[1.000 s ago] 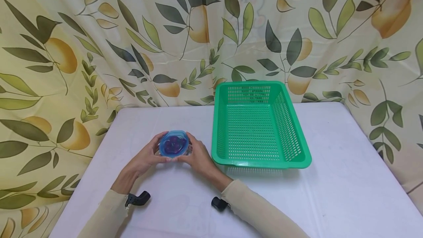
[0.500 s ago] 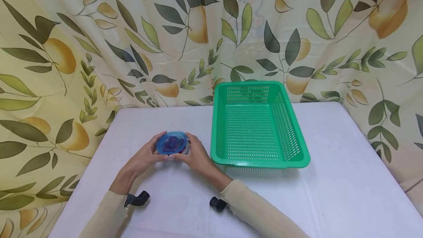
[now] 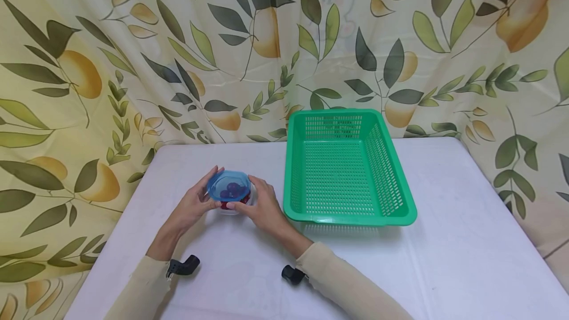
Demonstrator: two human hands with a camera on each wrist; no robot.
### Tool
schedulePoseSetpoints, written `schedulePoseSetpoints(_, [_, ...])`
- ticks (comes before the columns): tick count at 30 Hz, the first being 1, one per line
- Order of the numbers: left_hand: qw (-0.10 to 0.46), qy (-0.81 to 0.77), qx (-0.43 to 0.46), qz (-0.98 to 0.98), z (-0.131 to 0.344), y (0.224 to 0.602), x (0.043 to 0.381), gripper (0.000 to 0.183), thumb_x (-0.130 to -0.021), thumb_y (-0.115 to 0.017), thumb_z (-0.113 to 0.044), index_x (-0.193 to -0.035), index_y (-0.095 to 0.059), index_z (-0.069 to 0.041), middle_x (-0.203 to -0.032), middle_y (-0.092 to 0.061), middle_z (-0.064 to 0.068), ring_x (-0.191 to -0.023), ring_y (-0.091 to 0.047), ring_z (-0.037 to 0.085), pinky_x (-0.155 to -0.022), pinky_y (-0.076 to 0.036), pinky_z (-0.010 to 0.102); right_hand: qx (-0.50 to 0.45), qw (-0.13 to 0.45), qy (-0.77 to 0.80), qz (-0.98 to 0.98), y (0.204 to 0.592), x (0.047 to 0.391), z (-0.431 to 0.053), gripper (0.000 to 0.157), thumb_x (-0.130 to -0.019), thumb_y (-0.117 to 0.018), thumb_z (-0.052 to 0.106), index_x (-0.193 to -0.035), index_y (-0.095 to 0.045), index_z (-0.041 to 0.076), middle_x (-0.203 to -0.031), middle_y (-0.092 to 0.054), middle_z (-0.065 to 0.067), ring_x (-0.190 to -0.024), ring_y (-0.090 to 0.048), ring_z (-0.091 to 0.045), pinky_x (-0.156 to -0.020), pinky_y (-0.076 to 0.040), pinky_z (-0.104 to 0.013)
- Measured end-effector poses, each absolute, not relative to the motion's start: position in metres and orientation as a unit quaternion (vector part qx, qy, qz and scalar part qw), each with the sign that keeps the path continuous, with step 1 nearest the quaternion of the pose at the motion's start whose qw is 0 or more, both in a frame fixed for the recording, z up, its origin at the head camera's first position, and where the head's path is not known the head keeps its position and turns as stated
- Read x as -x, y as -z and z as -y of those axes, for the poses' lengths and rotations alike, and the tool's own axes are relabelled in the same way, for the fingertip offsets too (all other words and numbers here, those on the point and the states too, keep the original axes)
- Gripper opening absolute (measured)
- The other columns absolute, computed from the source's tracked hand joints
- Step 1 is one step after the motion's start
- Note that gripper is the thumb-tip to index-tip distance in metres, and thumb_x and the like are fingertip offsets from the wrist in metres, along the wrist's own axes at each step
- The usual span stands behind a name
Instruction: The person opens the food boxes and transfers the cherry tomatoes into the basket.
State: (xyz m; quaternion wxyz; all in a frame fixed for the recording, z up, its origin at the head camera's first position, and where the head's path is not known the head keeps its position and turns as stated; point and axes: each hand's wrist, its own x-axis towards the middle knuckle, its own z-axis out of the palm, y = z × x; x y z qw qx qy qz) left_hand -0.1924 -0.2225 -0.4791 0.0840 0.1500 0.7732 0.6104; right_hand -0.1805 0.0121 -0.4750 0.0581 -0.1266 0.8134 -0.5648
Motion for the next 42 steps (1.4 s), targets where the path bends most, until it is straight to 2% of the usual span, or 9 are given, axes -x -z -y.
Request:
schedulePoseSetpoints(4, [0.058, -0.609, -0.154, -0.776, 0.22, 0.478, 0.193, 0.093, -0.087, -0.077, -0.008, -0.163, -0.024, -0.019, -0.166, -0.029, 0.003, -0.156, -0.017, 0.025, -0.12, -0.023, 0.026, 0.128, 0.057, 0.575, -0.806, 0.473, 0.182, -0.012, 0.091, -0.088, -0.078, 0.043, -0.159, -0.032, 0.011, -0.162, -0.035, -0.01, -0.152, -0.027, -0.034, -0.12, -0.024, -0.063])
schedulePoseSetpoints(9, [0.022, -0.596, -0.146, -0.789, 0.217, 0.474, 0.194, 0.077, -0.09, -0.074, -0.013, -0.158, -0.037, -0.014, -0.162, -0.038, 0.005, -0.153, -0.028, 0.026, -0.118, -0.029, 0.028, 0.164, 0.02, 0.599, -0.783, 0.475, 0.184, -0.011, 0.086, -0.093, -0.073, 0.029, -0.161, -0.025, 0.01, -0.164, -0.032, -0.009, -0.151, -0.03, -0.027, -0.122, -0.027, -0.049])
schedulePoseSetpoints(13, [-0.012, -0.583, -0.133, -0.801, 0.213, 0.468, 0.194, 0.054, -0.095, -0.069, -0.018, -0.147, -0.054, -0.012, -0.151, -0.053, 0.005, -0.144, -0.043, 0.024, -0.113, -0.039, 0.029, 0.174, -0.04, 0.63, -0.756, 0.47, 0.184, -0.009, 0.062, -0.096, -0.069, 0.013, -0.152, -0.044, 0.005, -0.156, -0.045, -0.01, -0.145, -0.043, -0.024, -0.116, -0.037, -0.04])
schedulePoseSetpoints(16, [-0.042, -0.566, -0.112, -0.815, 0.21, 0.465, 0.194, 0.034, -0.099, -0.065, -0.017, -0.131, -0.066, -0.007, -0.13, -0.068, 0.01, -0.128, -0.06, 0.025, -0.105, -0.049, 0.029, 0.162, -0.062, 0.646, -0.743, 0.468, 0.186, -0.008, 0.04, -0.097, -0.067, 0.011, -0.136, -0.063, 0.005, -0.139, -0.063, -0.008, -0.13, -0.058, -0.021, -0.108, -0.047, -0.034])
schedulePoseSetpoints(18, [-0.054, -0.564, -0.102, -0.818, 0.207, 0.463, 0.195, 0.028, -0.1, -0.062, -0.018, -0.123, -0.068, -0.002, -0.119, -0.072, 0.014, -0.117, -0.066, 0.026, -0.099, -0.054, 0.029, 0.154, -0.069, 0.647, -0.744, 0.471, 0.19, -0.006, 0.032, -0.097, -0.067, 0.016, -0.128, -0.069, 0.007, -0.127, -0.07, -0.005, -0.117, -0.066, -0.019, -0.099, -0.053, -0.029])
schedulePoseSetpoints(21, [-0.047, -0.59, -0.084, -0.801, 0.205, 0.461, 0.199, 0.028, -0.101, -0.061, -0.017, -0.124, -0.065, -0.001, -0.116, -0.073, 0.017, -0.107, -0.071, 0.025, -0.089, -0.058, 0.03, 0.129, -0.072, 0.647, -0.748, 0.466, 0.192, -0.004, 0.031, -0.097, -0.067, 0.017, -0.127, -0.069, 0.008, -0.115, -0.073, -0.005, -0.103, -0.071, -0.021, -0.091, -0.057, -0.027])
schedulePoseSetpoints(27, [-0.012, -0.665, -0.02, -0.747, 0.207, 0.459, 0.206, 0.041, -0.099, -0.065, -0.009, -0.139, -0.057, -0.007, -0.109, -0.07, 0.015, -0.091, -0.074, 0.017, -0.078, -0.062, 0.036, 0.082, -0.064, 0.657, -0.746, 0.456, 0.195, -0.001, 0.042, -0.099, -0.065, 0.011, -0.141, -0.059, 0.012, -0.115, -0.071, -0.006, -0.102, -0.07, -0.018, -0.094, -0.057, -0.031])
schedulePoseSetpoints(35, [0.014, -0.7, 0.004, -0.714, 0.214, 0.451, 0.211, 0.045, -0.098, -0.064, -0.002, -0.141, -0.058, -0.01, -0.116, -0.061, 0.014, -0.099, -0.071, 0.017, -0.083, -0.061, 0.036, 0.052, -0.044, 0.667, -0.742, 0.456, 0.197, 0.003, 0.049, -0.099, -0.064, 0.01, -0.147, -0.052, 0.012, -0.118, -0.067, -0.006, -0.105, -0.066, -0.017, -0.102, -0.053, -0.037])
schedulePoseSetpoints(42, [0.022, -0.713, 0.035, -0.7, 0.216, 0.448, 0.218, 0.04, -0.097, -0.065, -0.003, -0.137, -0.06, -0.006, -0.122, -0.057, 0.015, -0.098, -0.069, 0.017, -0.087, -0.059, 0.033, 0.016, -0.037, 0.685, -0.728, 0.463, 0.203, 0.009, 0.053, -0.097, -0.067, 0.009, -0.147, -0.051, 0.013, -0.126, -0.061, -0.007, -0.113, -0.064, -0.019, -0.092, -0.057, -0.03])
